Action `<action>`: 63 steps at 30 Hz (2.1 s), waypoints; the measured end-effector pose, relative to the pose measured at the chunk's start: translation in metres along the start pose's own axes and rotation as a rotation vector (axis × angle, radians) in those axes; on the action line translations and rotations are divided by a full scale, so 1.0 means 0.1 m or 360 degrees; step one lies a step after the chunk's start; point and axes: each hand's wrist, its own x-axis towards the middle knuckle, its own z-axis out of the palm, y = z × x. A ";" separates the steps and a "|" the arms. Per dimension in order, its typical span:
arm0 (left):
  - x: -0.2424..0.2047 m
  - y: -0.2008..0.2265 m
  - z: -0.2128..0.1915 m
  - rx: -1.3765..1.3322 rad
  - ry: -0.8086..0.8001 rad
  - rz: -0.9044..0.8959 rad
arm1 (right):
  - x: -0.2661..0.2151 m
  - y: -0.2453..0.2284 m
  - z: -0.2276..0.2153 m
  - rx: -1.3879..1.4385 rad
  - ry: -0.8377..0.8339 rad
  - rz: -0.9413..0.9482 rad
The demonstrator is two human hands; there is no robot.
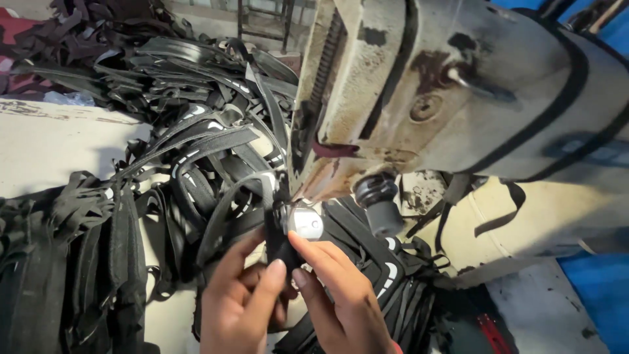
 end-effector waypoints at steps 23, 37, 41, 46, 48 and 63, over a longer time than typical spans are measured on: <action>-0.35 -0.46 -0.15 0.0781 -0.0413 -0.0246 | -0.59 0.75 -0.36 -0.0843 0.0404 0.0417; -0.11 0.07 0.03 0.0391 -0.0259 0.0532 | -0.36 0.12 0.07 0.0429 0.0188 0.0366; 0.13 0.01 -0.16 0.0098 -0.0311 -0.0187 | -0.20 0.27 0.13 0.0371 0.0222 0.0353; 0.34 0.19 -0.21 -0.0021 -0.0545 -0.0243 | 0.00 0.19 0.13 0.0396 0.0272 0.0242; 0.43 0.26 -0.22 0.0022 -0.0562 -0.0290 | 0.05 0.17 0.11 0.0315 0.0250 0.0234; -0.09 -0.31 -0.40 0.0468 -0.0185 -0.0148 | -0.01 0.04 0.03 -0.0064 -0.0003 0.0007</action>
